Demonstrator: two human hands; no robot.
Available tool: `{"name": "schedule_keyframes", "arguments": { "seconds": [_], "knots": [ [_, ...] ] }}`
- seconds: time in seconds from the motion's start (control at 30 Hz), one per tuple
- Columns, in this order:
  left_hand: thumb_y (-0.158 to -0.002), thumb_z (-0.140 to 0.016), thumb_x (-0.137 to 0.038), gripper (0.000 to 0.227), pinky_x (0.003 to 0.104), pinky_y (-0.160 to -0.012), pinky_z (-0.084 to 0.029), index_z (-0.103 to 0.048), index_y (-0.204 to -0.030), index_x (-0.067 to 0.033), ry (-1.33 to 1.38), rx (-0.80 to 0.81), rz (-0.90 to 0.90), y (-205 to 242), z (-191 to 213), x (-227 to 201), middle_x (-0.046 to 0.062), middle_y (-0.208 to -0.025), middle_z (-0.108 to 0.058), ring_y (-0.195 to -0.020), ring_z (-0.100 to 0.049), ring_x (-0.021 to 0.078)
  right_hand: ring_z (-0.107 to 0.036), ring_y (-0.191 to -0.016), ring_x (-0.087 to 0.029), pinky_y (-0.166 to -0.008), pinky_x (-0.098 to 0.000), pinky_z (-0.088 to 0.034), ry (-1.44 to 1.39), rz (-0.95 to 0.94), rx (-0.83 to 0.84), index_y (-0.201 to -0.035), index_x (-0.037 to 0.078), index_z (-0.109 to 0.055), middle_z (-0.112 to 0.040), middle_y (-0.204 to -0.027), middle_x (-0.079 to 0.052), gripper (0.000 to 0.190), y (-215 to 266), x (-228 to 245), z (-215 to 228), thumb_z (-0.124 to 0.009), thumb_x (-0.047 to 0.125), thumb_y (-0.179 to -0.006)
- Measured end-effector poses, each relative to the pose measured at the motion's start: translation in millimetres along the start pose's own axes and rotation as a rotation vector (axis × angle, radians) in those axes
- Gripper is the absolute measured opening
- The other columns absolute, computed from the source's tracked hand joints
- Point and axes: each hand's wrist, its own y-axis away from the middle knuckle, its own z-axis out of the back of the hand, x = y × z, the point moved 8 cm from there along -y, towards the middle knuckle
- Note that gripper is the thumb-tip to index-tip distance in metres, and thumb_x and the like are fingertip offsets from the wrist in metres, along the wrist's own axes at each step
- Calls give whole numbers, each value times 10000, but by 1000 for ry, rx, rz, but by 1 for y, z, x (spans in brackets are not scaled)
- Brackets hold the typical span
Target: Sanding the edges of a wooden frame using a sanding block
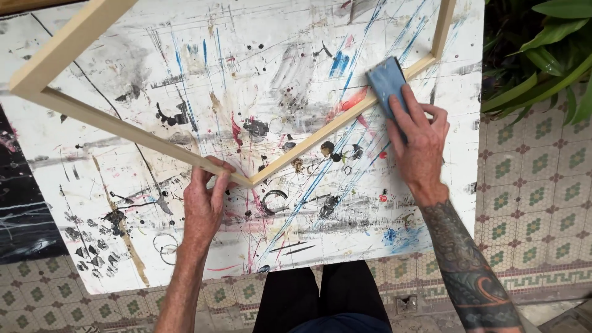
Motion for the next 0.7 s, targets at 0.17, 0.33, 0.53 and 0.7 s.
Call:
{"name": "schedule_keyframes", "arguments": {
  "seconds": [0.17, 0.33, 0.53, 0.7],
  "knots": [
    [-985, -507, -99, 212, 459, -727, -647, -443, -1152, 16, 2, 21, -12, -6, -3, -7, 221, -1023, -645, -1042, -647, 374, -467, -1180, -227, -921, -367, -389, -23, 86, 104, -1373, 312, -562, -473, -1495, 7, 432, 9, 63, -15, -639, 266, -951],
    [-988, -511, -111, 243, 490, -734, -647, -446, -1186, 14, -4, 5, -15, -7, -1, -10, 240, -1033, -644, -1062, -631, 412, -447, -1159, -231, -905, -374, -378, 50, 28, 23, -1389, 281, -571, -478, -1500, 7, 420, -2, 11, 6, -647, 213, -982],
    [-1002, -509, -139, 319, 546, -725, -634, -422, -1255, 35, -48, 15, -30, -5, -7, -15, 270, -1037, -648, -1088, -602, 458, -457, -1157, -240, -906, -374, -376, 4, 51, 43, -1380, 294, -564, -483, -1486, -5, 411, 11, 58, -7, -629, 236, -979],
    [-998, -516, -159, 315, 551, -732, -631, -438, -1251, 12, -34, 18, -25, -2, -5, -1, 262, -1040, -662, -1094, -602, 460, -457, -1147, -283, -897, -410, -366, 38, -14, 45, -1384, 221, -585, -501, -1481, -61, 382, 4, 23, -2, -619, 203, -1004]
  ]
}}
